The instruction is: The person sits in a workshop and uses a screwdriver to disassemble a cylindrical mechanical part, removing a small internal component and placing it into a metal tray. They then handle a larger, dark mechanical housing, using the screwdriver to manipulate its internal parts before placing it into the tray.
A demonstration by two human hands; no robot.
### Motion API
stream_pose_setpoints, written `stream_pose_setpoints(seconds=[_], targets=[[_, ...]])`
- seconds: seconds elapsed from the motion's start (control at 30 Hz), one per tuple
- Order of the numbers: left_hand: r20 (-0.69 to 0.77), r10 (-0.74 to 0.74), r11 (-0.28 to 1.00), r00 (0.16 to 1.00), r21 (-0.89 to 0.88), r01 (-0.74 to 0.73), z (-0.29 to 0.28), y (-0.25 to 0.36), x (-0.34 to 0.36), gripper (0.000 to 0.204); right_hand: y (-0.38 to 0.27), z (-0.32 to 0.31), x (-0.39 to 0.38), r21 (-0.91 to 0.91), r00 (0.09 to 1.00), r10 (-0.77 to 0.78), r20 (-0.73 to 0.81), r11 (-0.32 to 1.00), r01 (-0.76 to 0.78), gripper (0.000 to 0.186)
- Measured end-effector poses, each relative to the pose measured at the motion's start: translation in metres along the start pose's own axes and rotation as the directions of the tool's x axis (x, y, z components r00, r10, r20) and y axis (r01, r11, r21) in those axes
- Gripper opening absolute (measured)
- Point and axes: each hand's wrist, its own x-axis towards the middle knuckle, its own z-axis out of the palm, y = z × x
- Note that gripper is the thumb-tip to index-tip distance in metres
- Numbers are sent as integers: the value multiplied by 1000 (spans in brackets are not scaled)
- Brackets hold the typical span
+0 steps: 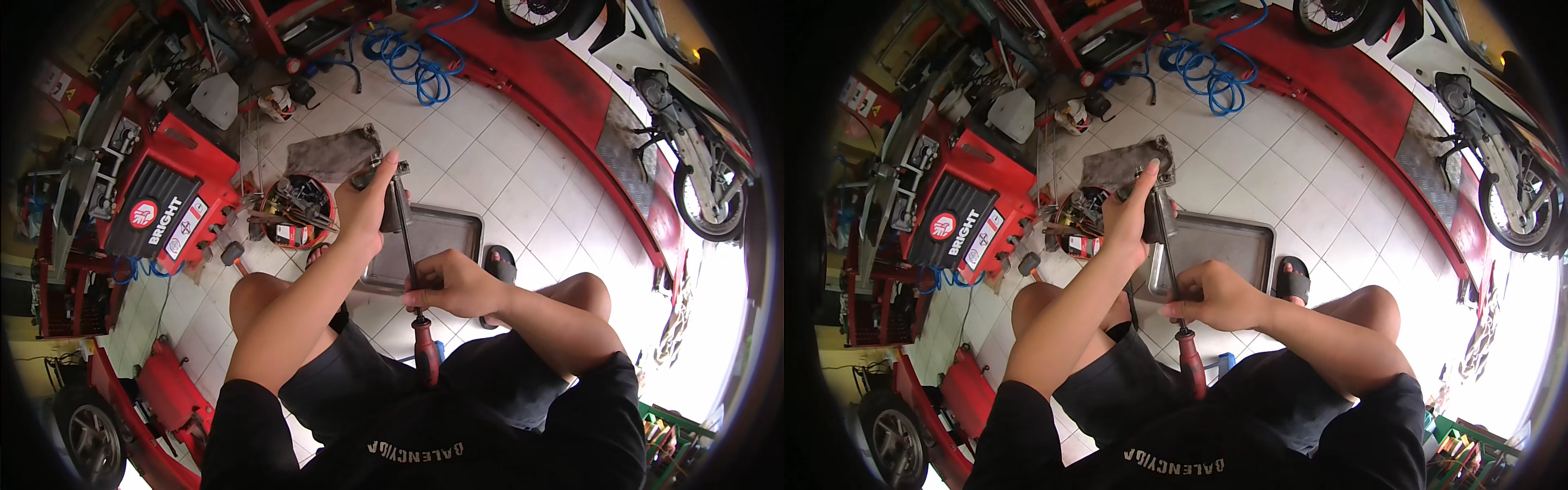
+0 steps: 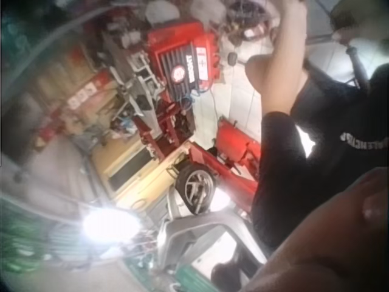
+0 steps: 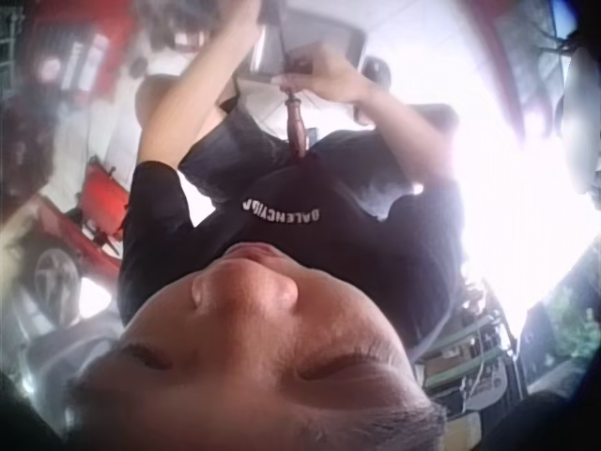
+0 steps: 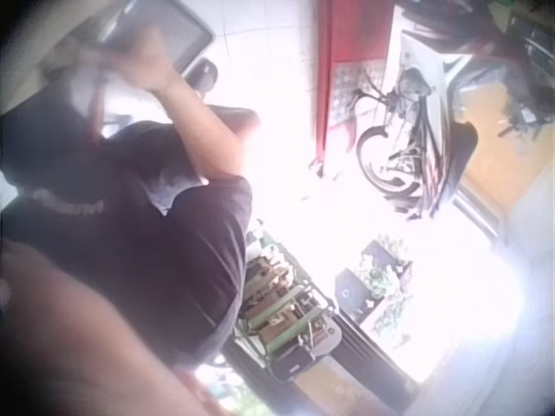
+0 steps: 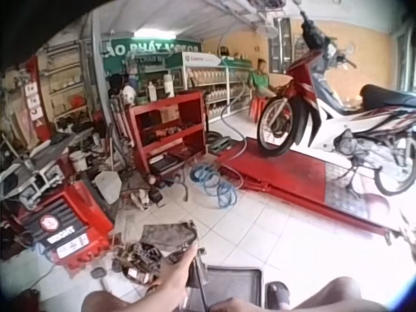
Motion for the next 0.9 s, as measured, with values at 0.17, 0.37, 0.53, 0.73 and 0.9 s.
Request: stream_pose_setpoints(seconds=[0.17, 0.37, 0.53, 0.73, 0.9], targets=[[13, 21, 999, 1000, 33, -22, -5, 5, -2, 40, 5, 11, -3, 509, 984, -115, -135, 844, 168, 30], [25, -157, 987, 987, -14, 158, -7, 2, -6, 44, 0, 4, -11, 589, 997, -55, -48, 805, 73, 27], [74, -103, 994, 992, 48, 99, -8, -5, -3, 45, 2, 3, -7, 412, 992, 4, -126, 910, 49, 24], [65, -153, 987, 986, 58, 149, -9, -10, -3, 43, 9, 13, -4, 600, 995, -2, -100, 798, 62, 32], [69, -150, 986, 986, 77, 145, -6, -15, -7, 40, 4, 9, -11, 604, 997, -65, -33, 794, 72, 35]])
